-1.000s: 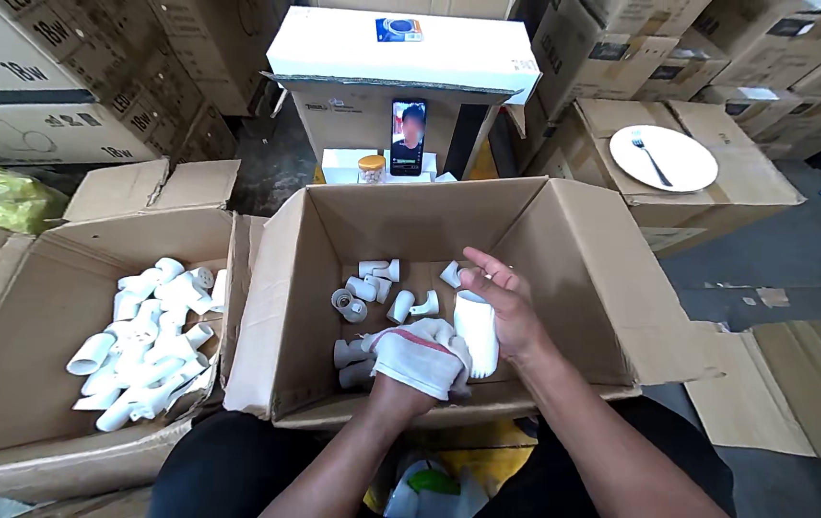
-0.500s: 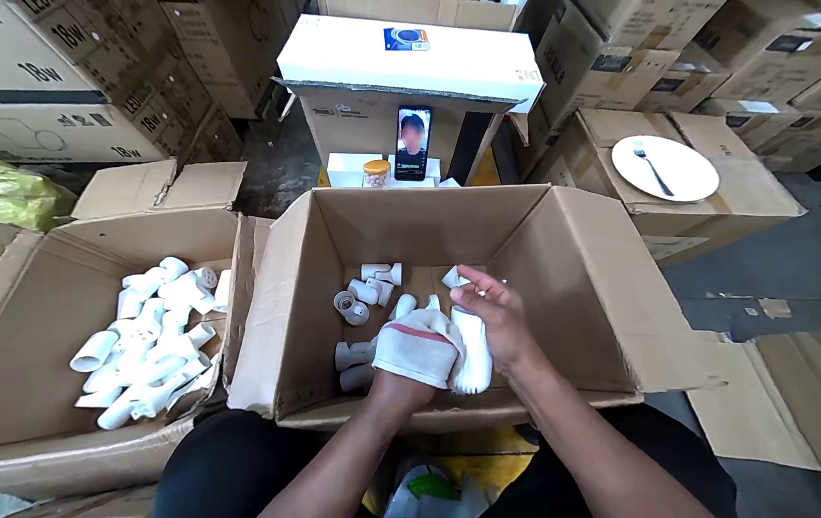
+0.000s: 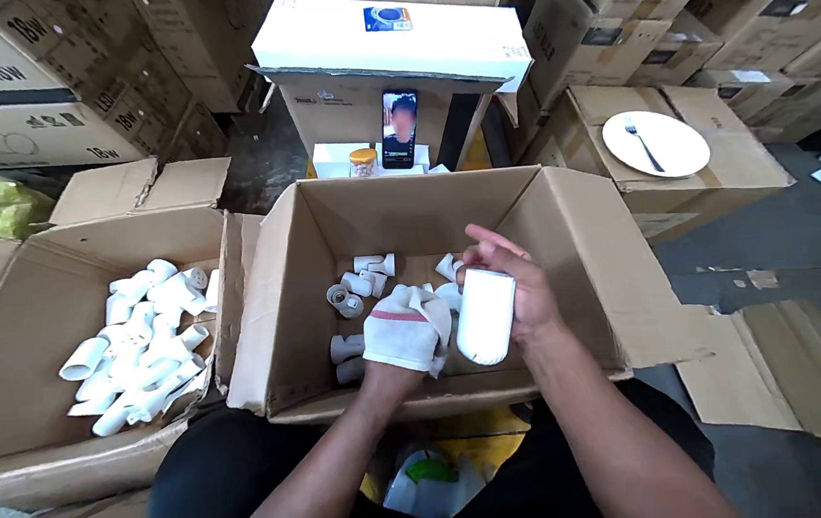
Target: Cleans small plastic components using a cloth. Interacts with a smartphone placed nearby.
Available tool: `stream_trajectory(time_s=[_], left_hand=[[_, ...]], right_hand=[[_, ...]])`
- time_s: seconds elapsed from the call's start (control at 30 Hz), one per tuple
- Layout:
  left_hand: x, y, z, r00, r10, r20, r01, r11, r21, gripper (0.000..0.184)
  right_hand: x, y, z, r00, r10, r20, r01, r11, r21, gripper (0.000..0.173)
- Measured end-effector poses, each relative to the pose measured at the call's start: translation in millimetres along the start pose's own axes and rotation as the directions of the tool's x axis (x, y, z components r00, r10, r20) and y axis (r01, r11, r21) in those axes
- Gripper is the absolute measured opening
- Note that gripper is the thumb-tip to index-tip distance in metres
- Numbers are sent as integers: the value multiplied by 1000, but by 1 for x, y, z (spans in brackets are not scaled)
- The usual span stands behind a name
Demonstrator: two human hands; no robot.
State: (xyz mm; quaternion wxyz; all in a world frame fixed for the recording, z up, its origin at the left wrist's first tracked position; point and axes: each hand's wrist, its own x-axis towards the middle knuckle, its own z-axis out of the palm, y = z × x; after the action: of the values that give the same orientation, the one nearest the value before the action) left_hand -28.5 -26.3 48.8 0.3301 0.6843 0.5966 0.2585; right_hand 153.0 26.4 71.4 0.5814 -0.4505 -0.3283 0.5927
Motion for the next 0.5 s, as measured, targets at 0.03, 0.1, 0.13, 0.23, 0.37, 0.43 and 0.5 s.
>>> stream_trajectory(time_s=[0.03,0.1,0.13,0.23,0.37,0.43,0.5], left_hand=[[1,-3,3,999,49,-24,-49,999,-18,34],[2,-10,10,990,131,-60,-135,989,-67,30],[0,-11,11,989,142,-50,-145,987,-73,31],[-17,-8,9,992,123,-2,-123,992,-41,40],[-27,-7,14,984,178,-6,-178,977,-119,41],[-25,-11,21,964,265,-16,-265,953,-145,36],[-20,-23,33,944,330,-8,-327,930,-167,35]], right_hand=[[2,-4,-3,1000,11,-22,-9,998,68,41],[6,-8,-8,996,44,-71,-32,986,161,37],[7,-10,-9,994,57,-92,-39,983,180,35],[7,-8,-6,987,66,-144,-40,983,177,32],[6,-3,-2,966,50,-252,-3,982,186,33],[8,-1,-1,940,63,-336,7,979,204,37],[8,1,1,898,122,-423,-12,967,253,44]])
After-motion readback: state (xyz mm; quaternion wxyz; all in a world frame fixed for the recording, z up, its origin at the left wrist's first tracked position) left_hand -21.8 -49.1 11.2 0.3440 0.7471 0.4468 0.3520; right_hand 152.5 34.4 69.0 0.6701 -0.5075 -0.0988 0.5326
